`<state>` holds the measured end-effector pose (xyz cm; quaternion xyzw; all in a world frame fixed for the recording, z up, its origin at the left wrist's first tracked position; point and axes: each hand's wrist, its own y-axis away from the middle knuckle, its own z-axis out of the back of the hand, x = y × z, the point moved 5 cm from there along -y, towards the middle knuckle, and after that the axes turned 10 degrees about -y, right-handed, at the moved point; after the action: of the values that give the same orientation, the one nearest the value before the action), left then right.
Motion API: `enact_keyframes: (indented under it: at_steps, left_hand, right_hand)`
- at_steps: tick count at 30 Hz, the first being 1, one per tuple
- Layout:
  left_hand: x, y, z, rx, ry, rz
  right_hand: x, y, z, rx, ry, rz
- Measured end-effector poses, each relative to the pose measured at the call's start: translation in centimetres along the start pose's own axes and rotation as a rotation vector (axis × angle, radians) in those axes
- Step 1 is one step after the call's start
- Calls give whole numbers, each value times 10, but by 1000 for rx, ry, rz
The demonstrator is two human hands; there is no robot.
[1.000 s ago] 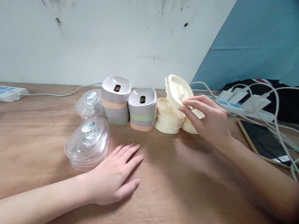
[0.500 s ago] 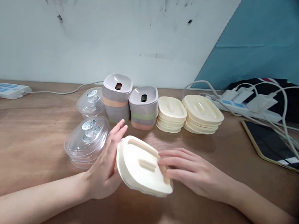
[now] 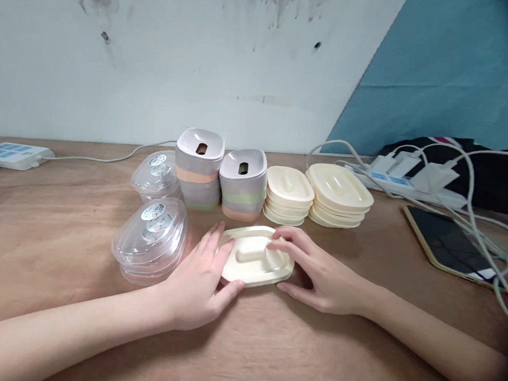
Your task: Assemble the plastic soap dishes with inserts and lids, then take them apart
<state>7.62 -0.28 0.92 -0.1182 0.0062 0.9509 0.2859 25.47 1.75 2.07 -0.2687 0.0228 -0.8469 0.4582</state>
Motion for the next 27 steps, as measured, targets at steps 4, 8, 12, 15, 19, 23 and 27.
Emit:
enact_keyframes:
  at_steps: [4, 8, 12, 15, 19, 23, 27]
  left_hand:
    - [2, -1, -3, -41, -36, -12]
    - [4, 2, -7, -84, -115, -57]
    - [3, 3, -8, -96, -193, -93]
    - [2, 3, -7, -74, -221, -105]
    - [0, 3, -4, -70, -217, -103]
    - [0, 3, -3, -72, -212, -102]
    - [0, 3, -3, -74, -212, -105]
  right_hand:
    - [-11, -5, 0, -74, 29, -48]
    - [-12, -4, -3, -29, 58, -11]
    - [-10, 0, -1, -29, 73, -14]
    - [-10, 2, -2, -14, 104, -15]
    - [-11, 3, -3, -6, 128, -11]
    - [-11, 3, -4, 4, 134, -14]
    - [-11, 3, -4, 9, 142, -18]
